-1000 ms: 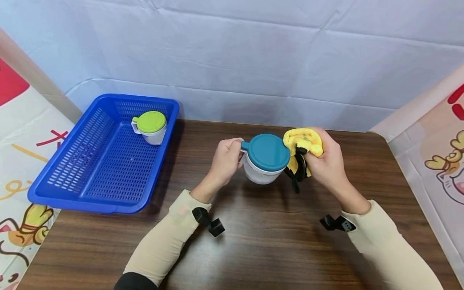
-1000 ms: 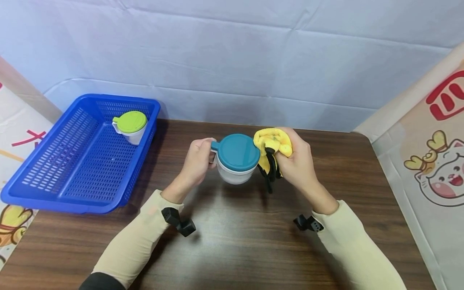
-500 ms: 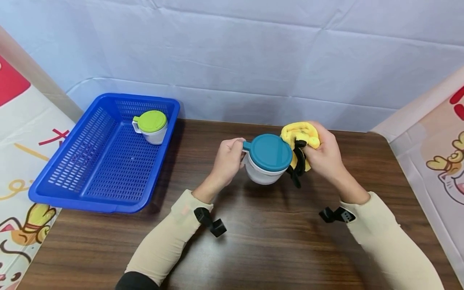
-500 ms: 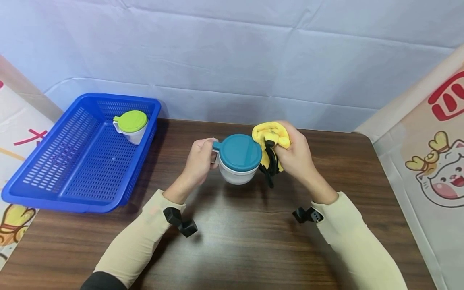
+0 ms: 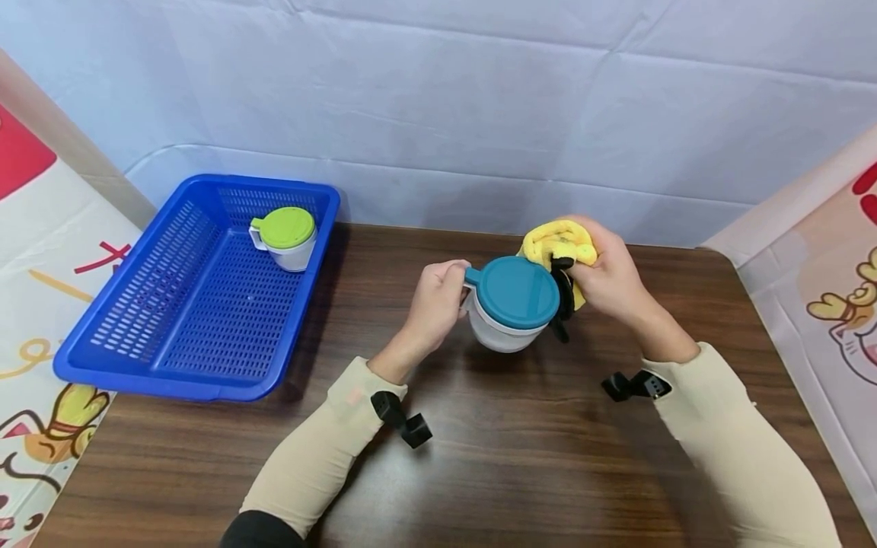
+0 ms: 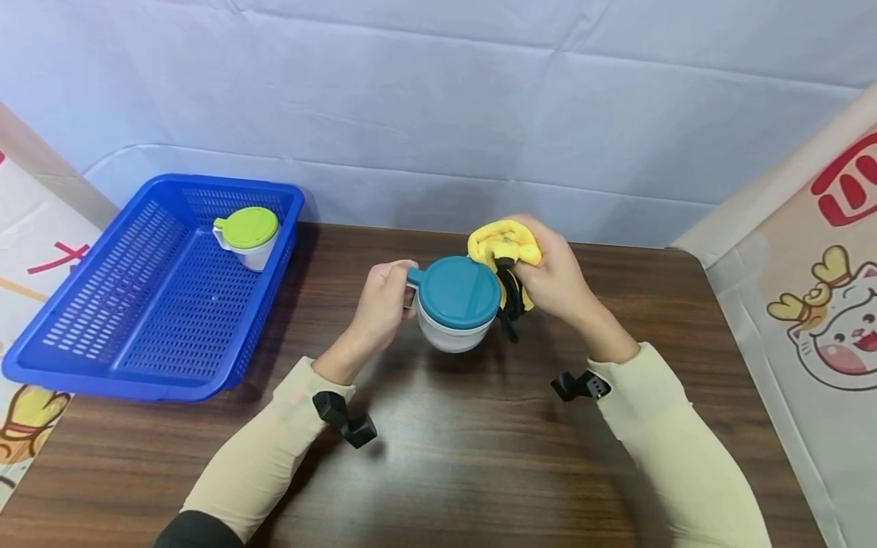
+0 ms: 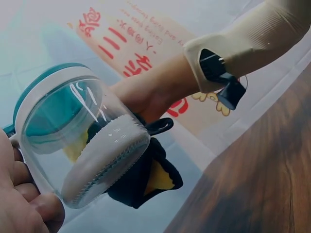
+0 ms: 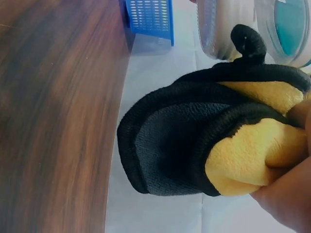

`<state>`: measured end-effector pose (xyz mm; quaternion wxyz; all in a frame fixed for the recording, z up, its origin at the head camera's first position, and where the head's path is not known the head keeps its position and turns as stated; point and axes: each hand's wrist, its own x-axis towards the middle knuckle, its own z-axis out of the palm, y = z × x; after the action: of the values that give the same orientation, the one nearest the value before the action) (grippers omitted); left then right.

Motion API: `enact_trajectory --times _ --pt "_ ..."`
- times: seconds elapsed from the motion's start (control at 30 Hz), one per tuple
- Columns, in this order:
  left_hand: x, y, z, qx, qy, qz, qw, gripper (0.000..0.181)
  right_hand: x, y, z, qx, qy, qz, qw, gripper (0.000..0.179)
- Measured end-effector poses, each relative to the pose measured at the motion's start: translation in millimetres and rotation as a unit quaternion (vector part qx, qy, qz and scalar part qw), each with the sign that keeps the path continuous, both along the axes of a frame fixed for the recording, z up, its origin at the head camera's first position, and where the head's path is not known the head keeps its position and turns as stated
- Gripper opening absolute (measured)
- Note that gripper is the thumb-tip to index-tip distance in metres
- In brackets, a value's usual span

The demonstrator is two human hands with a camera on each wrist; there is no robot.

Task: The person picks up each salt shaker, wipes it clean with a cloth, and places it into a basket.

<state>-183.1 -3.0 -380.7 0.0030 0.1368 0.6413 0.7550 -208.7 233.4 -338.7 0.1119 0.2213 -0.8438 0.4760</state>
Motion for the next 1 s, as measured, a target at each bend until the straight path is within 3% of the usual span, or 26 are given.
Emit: enact_trajectory --times 0.17,0.37,0.67,1.0 --pt "1.0 1.7 2.4 -0.017 -0.003 -0.001 0.9998 0.037 -13.3 -1 6.1 0.017 -0.026 0.053 0.9981 0.036" --pt "2.3 4.8 3.4 -0.037 -0.006 -0.002 0.9993 0.038 -27.3 -4 12.3 0.03 -0.059 0.129 0.9895 0.035" --pt "3.8 7.9 3.1 -0.025 -0.009 -0.008 0.9996 0.036 -43.3 -16 24.3 0.044 -0.081 0.251 0.9635 0.037" --pt "2.8 9.4 1.5 -0.018 -0.007 -0.013 0.9997 0.04 -45.9 -25 34.6 0.085 -0.065 0.279 0.9544 0.043"
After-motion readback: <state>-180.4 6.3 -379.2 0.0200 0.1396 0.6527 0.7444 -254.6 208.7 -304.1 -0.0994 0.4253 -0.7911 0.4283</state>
